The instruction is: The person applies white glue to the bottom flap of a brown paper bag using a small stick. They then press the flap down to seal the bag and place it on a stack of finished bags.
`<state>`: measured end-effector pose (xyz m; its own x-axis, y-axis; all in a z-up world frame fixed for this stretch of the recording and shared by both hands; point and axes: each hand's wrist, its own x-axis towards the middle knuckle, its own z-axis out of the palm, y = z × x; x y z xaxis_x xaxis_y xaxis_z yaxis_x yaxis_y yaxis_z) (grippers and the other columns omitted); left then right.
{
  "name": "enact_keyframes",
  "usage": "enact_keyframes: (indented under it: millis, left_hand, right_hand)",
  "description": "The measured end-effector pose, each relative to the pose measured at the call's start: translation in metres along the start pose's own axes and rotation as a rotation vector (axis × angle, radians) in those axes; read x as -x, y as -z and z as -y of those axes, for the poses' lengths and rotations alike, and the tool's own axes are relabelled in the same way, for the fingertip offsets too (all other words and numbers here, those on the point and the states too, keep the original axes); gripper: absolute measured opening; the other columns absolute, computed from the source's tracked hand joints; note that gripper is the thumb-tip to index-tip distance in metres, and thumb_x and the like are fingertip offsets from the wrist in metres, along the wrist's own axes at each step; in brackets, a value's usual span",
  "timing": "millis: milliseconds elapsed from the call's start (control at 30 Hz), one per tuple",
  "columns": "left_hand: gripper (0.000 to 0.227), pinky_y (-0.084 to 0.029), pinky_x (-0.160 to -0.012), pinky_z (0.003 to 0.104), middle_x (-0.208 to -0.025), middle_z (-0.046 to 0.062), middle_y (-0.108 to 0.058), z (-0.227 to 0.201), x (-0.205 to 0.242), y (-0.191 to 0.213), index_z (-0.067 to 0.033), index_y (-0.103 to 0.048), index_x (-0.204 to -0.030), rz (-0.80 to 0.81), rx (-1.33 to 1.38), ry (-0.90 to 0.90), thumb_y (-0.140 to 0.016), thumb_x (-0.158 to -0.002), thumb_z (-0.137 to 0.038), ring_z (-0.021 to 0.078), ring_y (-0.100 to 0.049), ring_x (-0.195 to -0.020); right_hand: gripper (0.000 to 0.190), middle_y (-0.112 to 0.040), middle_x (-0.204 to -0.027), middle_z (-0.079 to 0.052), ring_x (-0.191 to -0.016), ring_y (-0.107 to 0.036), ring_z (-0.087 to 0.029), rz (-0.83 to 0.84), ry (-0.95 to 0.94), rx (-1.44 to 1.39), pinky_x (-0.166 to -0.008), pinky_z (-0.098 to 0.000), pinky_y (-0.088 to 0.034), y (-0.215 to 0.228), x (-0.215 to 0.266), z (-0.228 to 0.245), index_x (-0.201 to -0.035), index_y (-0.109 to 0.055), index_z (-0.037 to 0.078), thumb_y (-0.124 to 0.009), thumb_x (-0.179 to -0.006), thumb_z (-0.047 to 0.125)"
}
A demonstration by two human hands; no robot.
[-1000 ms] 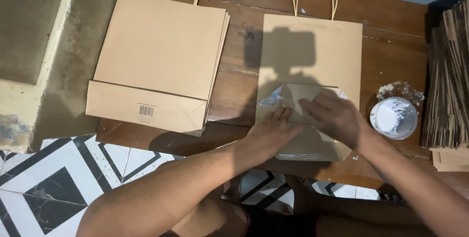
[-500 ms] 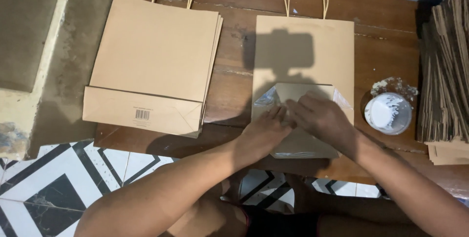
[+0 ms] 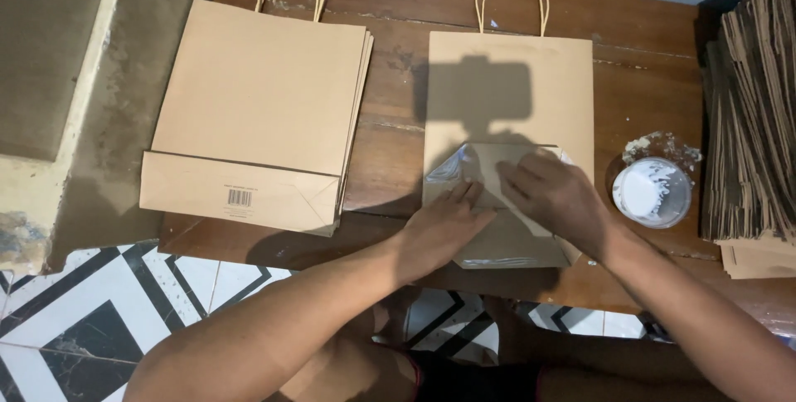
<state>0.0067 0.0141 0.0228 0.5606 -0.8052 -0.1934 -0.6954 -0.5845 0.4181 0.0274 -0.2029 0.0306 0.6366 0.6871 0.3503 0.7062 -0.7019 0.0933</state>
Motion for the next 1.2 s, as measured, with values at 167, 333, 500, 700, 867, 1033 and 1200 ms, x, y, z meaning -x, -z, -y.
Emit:
enact_keyframes:
  millis: [167, 333, 500, 700, 867, 1033, 1200]
  left_hand:
    - [0.073, -0.044, -0.11, 0.052, -0.146, 0.032, -0.047, 0.003, -0.005, -0.006, -0.0122, -0.052, -0.146, 0.044, -0.012, 0.025, -0.077, -0.079, 0.002, 0.0452, -0.042, -0.143]
    - [0.058, -0.047, -0.107, 0.049, -0.143, 0.029, -0.051, 0.002, -0.016, -0.019, -0.0134, -0.06, -0.139, -0.009, -0.075, 0.026, -0.072, -0.084, 0.001, 0.0426, -0.047, -0.14]
    - [0.052, -0.048, -0.105, 0.049, -0.151, 0.027, -0.044, -0.007, -0.016, -0.017, -0.0164, -0.062, -0.136, 0.0, -0.024, 0.143, -0.07, -0.087, -0.001, 0.0417, -0.043, -0.142]
    - [0.089, -0.015, -0.126, 0.047, -0.155, 0.023, -0.042, 0.002, -0.013, -0.006, -0.0082, -0.022, -0.154, 0.147, -0.817, -0.137, -0.072, -0.08, -0.008, 0.0344, -0.036, -0.147]
    - [0.054, -0.028, -0.114, 0.045, -0.147, 0.009, -0.044, 0.004, 0.007, 0.038, -0.0162, -0.042, -0.147, 0.003, 0.181, 0.113, -0.05, -0.093, -0.011, 0.0282, -0.038, -0.131]
    - [0.095, -0.056, -0.058, 0.035, -0.154, 0.007, -0.036, 0.019, 0.008, 0.057, -0.0374, -0.041, -0.146, -0.093, 0.087, 0.18, -0.071, -0.073, 0.015, 0.0347, -0.037, -0.127]
    - [0.111, -0.002, -0.122, 0.063, -0.162, 0.01, -0.027, 0.026, 0.008, 0.069, -0.032, -0.006, -0.162, 0.071, 0.246, 0.454, -0.083, -0.083, -0.013, 0.041, -0.009, -0.155]
  right_hand:
    - [0.01, -0.059, -0.068, -0.003, -0.061, -0.06, -0.015, -0.037, -0.055, -0.123, -0.054, -0.0228, -0.048, -0.006, 0.004, 0.002, -0.087, -0.076, 0.008, -0.078, -0.092, 0.017]
    - [0.016, -0.057, -0.067, -0.004, -0.061, -0.061, -0.018, 0.008, -0.056, -0.213, -0.052, -0.0266, -0.049, 0.0, 0.005, 0.009, -0.083, -0.072, 0.005, -0.077, -0.092, 0.017]
    - [0.012, -0.057, -0.069, -0.004, -0.067, -0.064, -0.022, -0.064, -0.061, -0.194, -0.061, -0.0292, -0.052, 0.0, 0.006, 0.01, -0.084, -0.072, 0.008, -0.078, -0.09, 0.015]
    - [0.011, -0.07, -0.077, -0.006, -0.066, -0.064, -0.02, 0.08, -0.206, -0.015, -0.054, -0.0277, -0.058, 0.076, 0.046, -0.054, -0.104, -0.076, 0.002, -0.067, -0.102, 0.007]
    - [0.009, -0.067, -0.086, -0.005, -0.082, -0.067, -0.025, 0.216, -0.449, 0.34, -0.059, -0.0402, -0.055, 0.135, 0.109, -0.074, -0.107, -0.075, 0.014, -0.071, -0.101, 0.02]
    - [0.013, -0.078, -0.094, -0.01, -0.064, -0.073, -0.027, 0.29, -0.594, 0.288, -0.042, -0.0393, -0.063, 0.137, 0.137, -0.078, -0.107, -0.081, 0.018, -0.072, -0.097, 0.018]
    - [0.011, -0.076, -0.096, 0.001, -0.077, -0.072, -0.022, 0.414, -0.699, 0.154, -0.058, -0.0384, -0.069, 0.107, 0.156, -0.083, -0.102, -0.081, 0.022, -0.072, -0.096, 0.026]
